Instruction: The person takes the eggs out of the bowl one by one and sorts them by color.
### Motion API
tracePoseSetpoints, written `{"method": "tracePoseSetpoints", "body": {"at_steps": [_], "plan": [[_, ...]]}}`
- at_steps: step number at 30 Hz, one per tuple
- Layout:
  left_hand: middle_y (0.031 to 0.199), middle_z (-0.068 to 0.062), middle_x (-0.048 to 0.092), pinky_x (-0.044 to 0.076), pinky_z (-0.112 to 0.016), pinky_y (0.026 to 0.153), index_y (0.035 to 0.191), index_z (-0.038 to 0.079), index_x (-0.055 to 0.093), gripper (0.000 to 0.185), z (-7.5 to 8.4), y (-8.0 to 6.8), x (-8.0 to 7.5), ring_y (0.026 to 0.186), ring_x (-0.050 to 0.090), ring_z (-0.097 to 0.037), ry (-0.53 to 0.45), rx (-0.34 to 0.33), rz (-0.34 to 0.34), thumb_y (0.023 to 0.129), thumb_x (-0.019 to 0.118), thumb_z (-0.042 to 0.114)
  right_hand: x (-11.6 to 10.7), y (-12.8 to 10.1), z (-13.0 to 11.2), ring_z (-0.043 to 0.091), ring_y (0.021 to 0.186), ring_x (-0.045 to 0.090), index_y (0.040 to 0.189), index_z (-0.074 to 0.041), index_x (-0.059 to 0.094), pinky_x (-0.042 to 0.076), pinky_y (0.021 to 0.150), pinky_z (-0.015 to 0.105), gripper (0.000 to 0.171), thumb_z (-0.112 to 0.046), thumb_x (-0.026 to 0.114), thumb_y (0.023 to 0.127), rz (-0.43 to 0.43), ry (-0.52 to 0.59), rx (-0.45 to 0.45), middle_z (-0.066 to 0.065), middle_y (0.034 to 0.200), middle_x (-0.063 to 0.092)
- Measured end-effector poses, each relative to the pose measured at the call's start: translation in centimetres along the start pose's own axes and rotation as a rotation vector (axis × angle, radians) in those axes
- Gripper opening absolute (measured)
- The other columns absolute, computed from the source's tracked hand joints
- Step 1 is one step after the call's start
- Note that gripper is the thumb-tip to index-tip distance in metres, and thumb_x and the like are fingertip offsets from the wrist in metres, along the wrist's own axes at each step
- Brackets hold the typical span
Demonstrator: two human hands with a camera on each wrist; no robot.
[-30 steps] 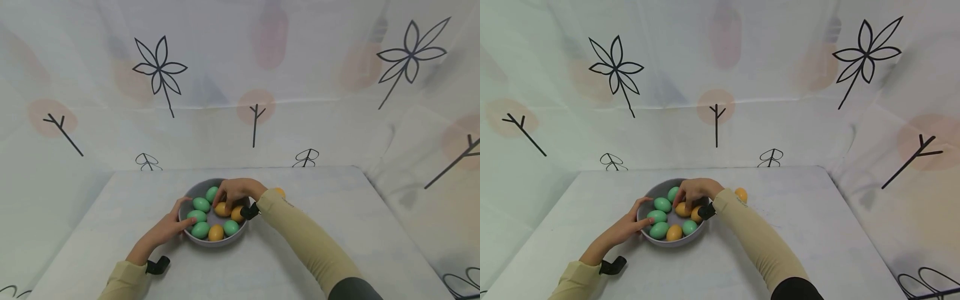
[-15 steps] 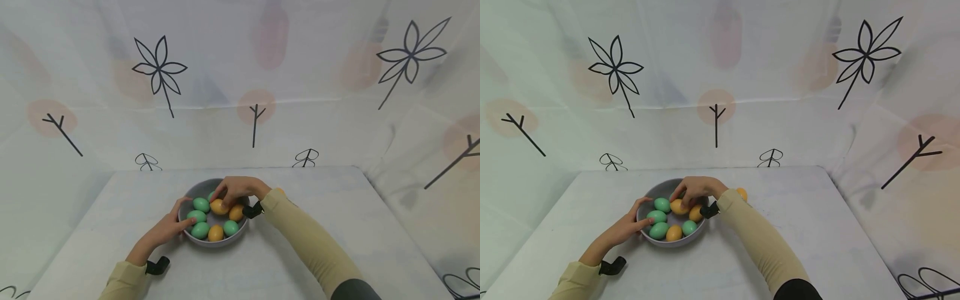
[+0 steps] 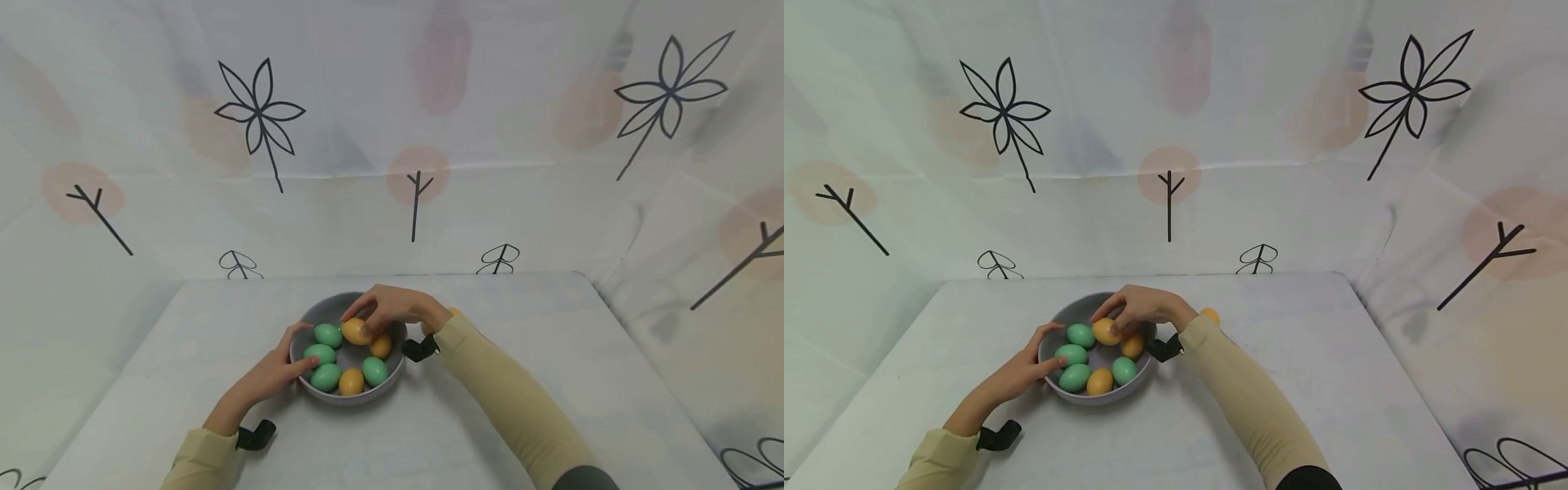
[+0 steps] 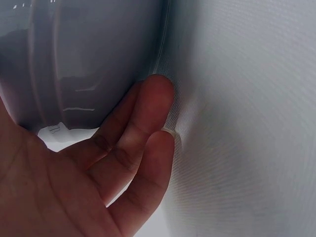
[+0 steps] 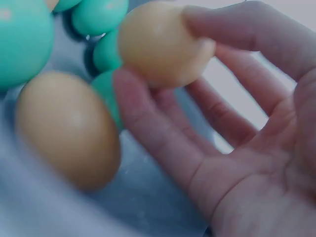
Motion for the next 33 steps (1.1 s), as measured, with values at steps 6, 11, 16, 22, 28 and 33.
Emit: {"method": "tracePoseSetpoints", "body": {"at_steps": [6, 11, 16, 22, 28, 33], "plan": [[0.115, -0.017, 0.052, 0.041, -0.038, 0.069, 0.148, 0.029, 0.026, 0.067, -0.1, 0.0, 0.0, 0.077, 0.054, -0.024, -0.001, -0.006, 0.006, 0.095, 0.063, 0.046, 0.1, -0.5, 0.2, 0.024, 0.111, 0.063, 0.127, -0.009, 0.068, 0.051, 0.089, 0.038, 0.046, -0.010, 0.070, 0.081, 0.027, 0.054, -0.034, 0.007, 0.123, 0.066], [0.110, -0.015, 0.053, 0.041, -0.038, 0.069, 0.147, 0.031, 0.026, 0.067, -0.3, 0.0, 0.0, 0.077, 0.053, -0.024, 0.000, -0.017, 0.010, 0.095, 0.063, 0.048, 0.0, -1.0, 0.2, 0.023, 0.111, 0.063, 0.128, -0.008, 0.067, 0.052, 0.089, 0.040, 0.045, -0.008, 0.070, 0.083, 0.053, 0.084, -0.043, 0.007, 0.122, 0.066], [0.097, -0.013, 0.054, 0.040, -0.038, 0.069, 0.148, 0.032, 0.026, 0.067, -0.4, 0.1, 0.0, 0.074, 0.053, -0.024, 0.005, -0.018, 0.009, 0.095, 0.063, 0.049, -0.2, -1.7, 0.3, 0.024, 0.113, 0.062, 0.128, -0.010, 0.067, 0.052, 0.087, 0.039, 0.047, -0.013, 0.071, 0.082, 0.099, 0.063, -0.050, 0.006, 0.123, 0.066], [0.098, -0.013, 0.054, 0.041, -0.037, 0.067, 0.148, 0.031, 0.025, 0.067, -0.3, 0.0, 0.0, 0.073, 0.052, -0.024, 0.006, -0.009, 0.012, 0.095, 0.063, 0.048, -0.3, -2.2, 0.6, 0.023, 0.115, 0.061, 0.130, -0.010, 0.066, 0.052, 0.086, 0.038, 0.051, -0.013, 0.069, 0.079, 0.158, 0.108, -0.053, 0.006, 0.125, 0.066], [0.119, -0.019, 0.050, 0.042, -0.037, 0.067, 0.148, 0.030, 0.026, 0.066, -0.2, 0.1, 0.0, 0.076, 0.053, -0.024, -0.015, 0.004, 0.018, 0.095, 0.063, 0.047, -0.3, -2.6, 0.6, 0.025, 0.110, 0.060, 0.131, -0.009, 0.065, 0.053, 0.085, 0.039, 0.050, -0.011, 0.068, 0.080, 0.213, 0.183, -0.077, 0.009, 0.127, 0.064], [0.115, -0.017, 0.052, 0.041, -0.037, 0.067, 0.148, 0.030, 0.026, 0.067, -0.2, 0.0, 0.0, 0.075, 0.052, -0.024, -0.020, 0.002, 0.010, 0.095, 0.063, 0.046, -0.1, -3.1, 0.8, 0.025, 0.106, 0.060, 0.131, -0.008, 0.064, 0.052, 0.087, 0.040, 0.049, -0.008, 0.068, 0.082, 0.240, 0.246, -0.088, 0.010, 0.130, 0.062]]}}
Point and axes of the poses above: each hand's wrist, its own y-axis towards the middle knuckle, its own x-axis out of the palm, z = x × y, the point moved 5 cm from there along y, towards the middle knuckle
